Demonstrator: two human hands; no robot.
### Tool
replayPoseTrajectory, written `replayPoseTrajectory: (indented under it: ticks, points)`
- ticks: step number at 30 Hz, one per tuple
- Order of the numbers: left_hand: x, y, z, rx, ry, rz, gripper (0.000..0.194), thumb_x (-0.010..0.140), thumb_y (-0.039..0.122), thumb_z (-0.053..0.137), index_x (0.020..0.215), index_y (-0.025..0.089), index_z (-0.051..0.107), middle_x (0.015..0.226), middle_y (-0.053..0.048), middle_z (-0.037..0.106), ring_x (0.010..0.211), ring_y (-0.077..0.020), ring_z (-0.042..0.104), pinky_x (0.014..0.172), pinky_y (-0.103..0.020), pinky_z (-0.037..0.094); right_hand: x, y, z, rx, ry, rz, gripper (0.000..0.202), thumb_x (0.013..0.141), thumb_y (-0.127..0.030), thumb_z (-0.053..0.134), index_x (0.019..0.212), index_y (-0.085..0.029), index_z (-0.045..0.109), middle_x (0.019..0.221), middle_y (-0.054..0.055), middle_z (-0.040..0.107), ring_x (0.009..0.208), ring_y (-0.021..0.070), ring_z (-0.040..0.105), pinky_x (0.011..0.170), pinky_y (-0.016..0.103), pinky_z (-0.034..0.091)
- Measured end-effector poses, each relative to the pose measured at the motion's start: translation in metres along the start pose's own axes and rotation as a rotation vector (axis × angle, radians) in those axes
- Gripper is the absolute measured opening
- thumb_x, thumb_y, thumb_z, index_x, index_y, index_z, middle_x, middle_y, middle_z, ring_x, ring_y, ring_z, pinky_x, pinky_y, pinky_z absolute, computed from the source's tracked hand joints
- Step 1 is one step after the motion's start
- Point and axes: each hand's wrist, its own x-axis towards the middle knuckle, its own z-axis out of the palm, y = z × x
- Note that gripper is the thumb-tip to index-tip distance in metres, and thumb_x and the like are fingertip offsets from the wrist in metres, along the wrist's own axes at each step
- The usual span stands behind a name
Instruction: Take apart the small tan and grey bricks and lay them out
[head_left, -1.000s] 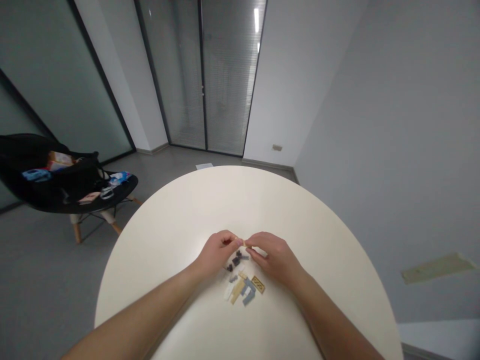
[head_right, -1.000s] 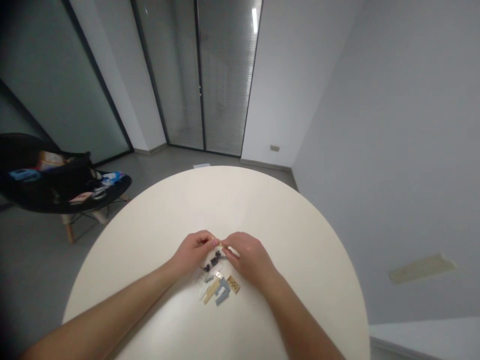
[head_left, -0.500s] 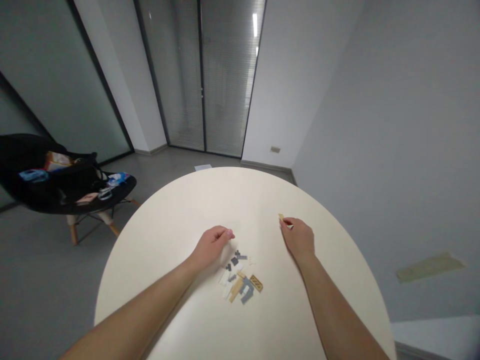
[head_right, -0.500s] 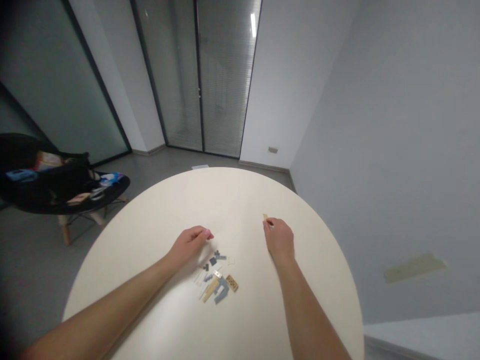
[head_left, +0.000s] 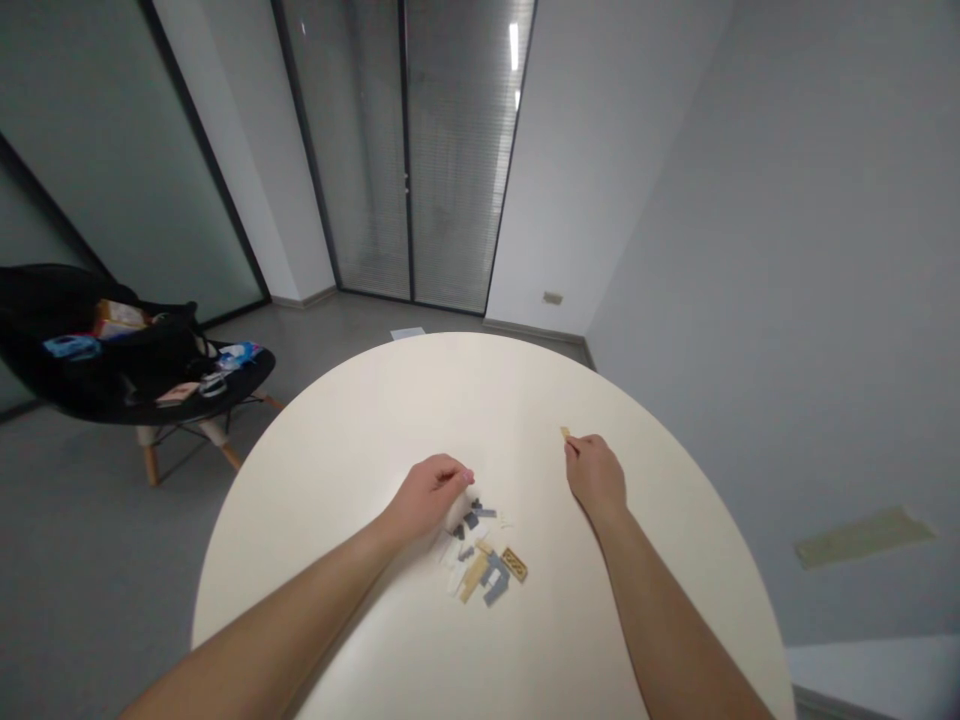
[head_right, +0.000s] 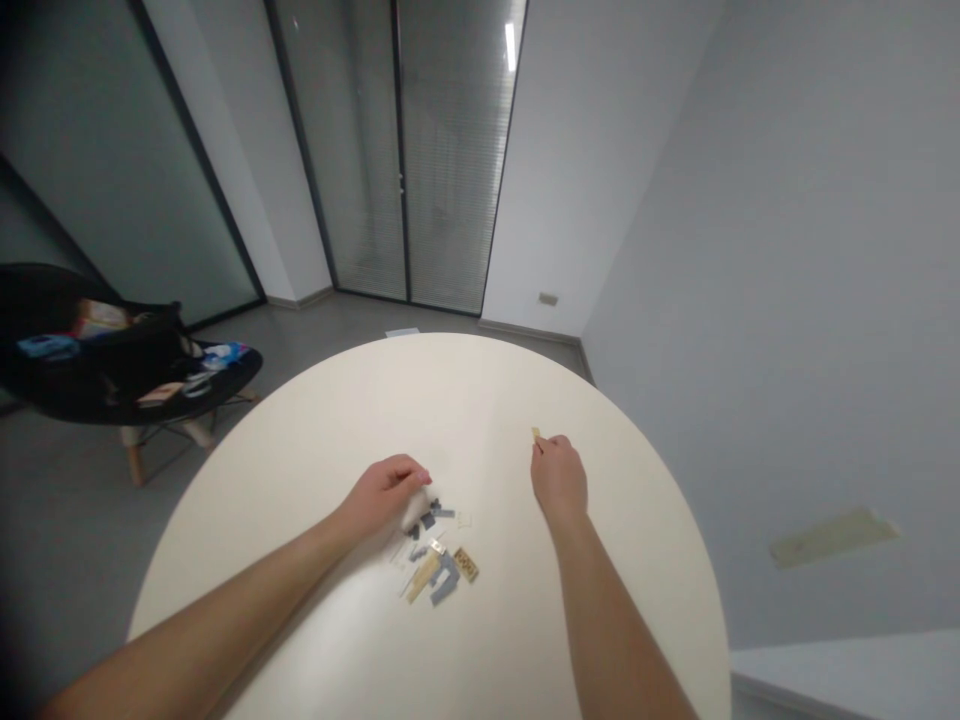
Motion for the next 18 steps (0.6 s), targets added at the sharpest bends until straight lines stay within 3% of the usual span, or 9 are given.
replayPoseTrajectory:
  ticks: [7,14,18]
  points:
    - [-0.004,0.013,-0.012,-0.019,-0.121,-0.036,0.022,0.082,0.033,0.056,0.082,0.015,0.069,0.079,-0.004,0.068,0.075,-0.0162,0.059,0.068,-0.025,0.043,0.001,0.005,0.009,-0.002,-0.002,-0.002,0.029,0.093,-0.020,0.042,0.097,-0.017,0.071,0.099,0.010,0.064,0.071,0.0147,0.057,0.066,0.027,0.040]
    - [-0.009,0.015,-0.035,0.223,-0.454,0.061,0.019,0.071,0.012,0.053,0.079,0.016,0.070,0.074,0.000,0.065,0.064,-0.0109,0.054,0.059,-0.020,0.039,0.001,0.003,0.006,0.005,-0.026,0.021,0.030,0.093,-0.020,0.041,0.100,-0.018,0.070,0.102,0.010,0.063,0.074,0.0147,0.059,0.067,0.027,0.041]
    - [-0.011,0.019,-0.037,0.291,-0.479,0.124,0.018,0.068,0.013,0.058,0.081,0.017,0.071,0.077,0.000,0.065,0.069,-0.0114,0.056,0.063,-0.019,0.040,0.001,0.003,0.007,0.033,-0.024,0.041,0.031,0.093,-0.019,0.040,0.102,-0.018,0.070,0.105,0.009,0.064,0.077,0.0149,0.060,0.068,0.027,0.042]
